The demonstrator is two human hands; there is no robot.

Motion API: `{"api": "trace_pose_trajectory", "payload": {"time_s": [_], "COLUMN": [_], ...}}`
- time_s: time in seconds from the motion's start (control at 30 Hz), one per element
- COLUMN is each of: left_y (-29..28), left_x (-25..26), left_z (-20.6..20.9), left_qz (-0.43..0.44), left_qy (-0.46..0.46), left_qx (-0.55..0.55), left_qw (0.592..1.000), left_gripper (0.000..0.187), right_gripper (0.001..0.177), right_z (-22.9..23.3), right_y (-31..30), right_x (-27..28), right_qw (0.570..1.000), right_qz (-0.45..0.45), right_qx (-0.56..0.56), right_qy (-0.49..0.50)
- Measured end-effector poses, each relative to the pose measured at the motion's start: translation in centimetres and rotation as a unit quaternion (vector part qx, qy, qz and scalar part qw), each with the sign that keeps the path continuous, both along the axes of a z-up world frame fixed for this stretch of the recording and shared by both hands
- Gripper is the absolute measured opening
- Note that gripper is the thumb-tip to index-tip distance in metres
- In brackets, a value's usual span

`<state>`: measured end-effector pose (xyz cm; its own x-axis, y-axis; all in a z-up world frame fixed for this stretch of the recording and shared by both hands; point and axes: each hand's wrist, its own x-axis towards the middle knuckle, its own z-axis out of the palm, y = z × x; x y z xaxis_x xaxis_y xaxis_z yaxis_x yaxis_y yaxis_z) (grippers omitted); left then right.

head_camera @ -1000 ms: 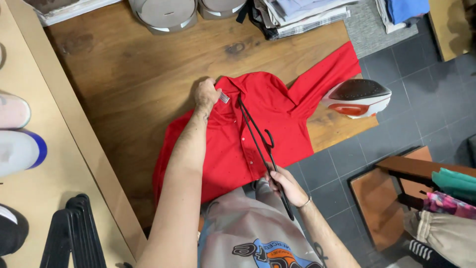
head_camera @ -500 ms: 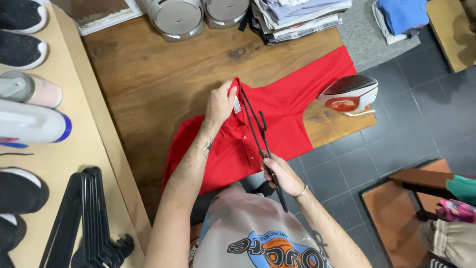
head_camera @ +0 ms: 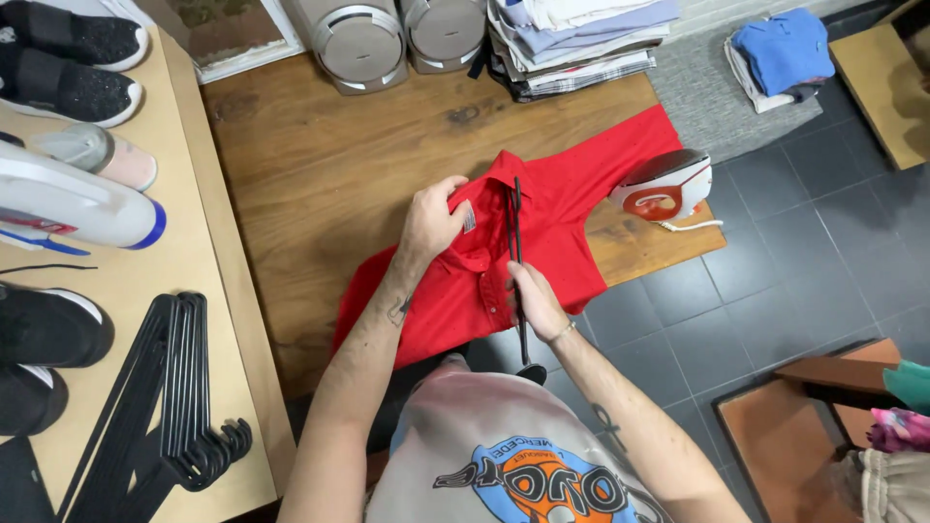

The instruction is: Ironing a red long-sleeved shirt on a wooden table, buttoning it up, and placing it on a hanger.

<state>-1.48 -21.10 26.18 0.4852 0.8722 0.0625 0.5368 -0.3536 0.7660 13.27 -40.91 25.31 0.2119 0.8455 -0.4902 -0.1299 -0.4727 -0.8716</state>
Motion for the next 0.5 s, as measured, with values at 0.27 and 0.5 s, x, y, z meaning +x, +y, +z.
{"api": "trace_pose_trajectory", "payload": {"time_s": [0.27,0.5], "left_y": [-8.0,-9.9], "left_x": [-1.0,-4.3], "left_z": [1.4,-4.8], "left_qz": [0.042,0.142], "left_qy": [-0.114,-0.095], "left_qx": [0.035,0.028], "left_qw": [0.992,0.985], "left_gripper": [0.075,0.073], "right_gripper": [0.045,0.054], "right_z": [-3.2,-3.3], "right_y": [7.1,10.3], "right_x": [-0.6,-1.7], "right_qw": [0.972,0.968], "right_qz": [-0.15,-0.114], "right_qx": [0.021,0.022], "right_qy": [0.178,0.222]}}
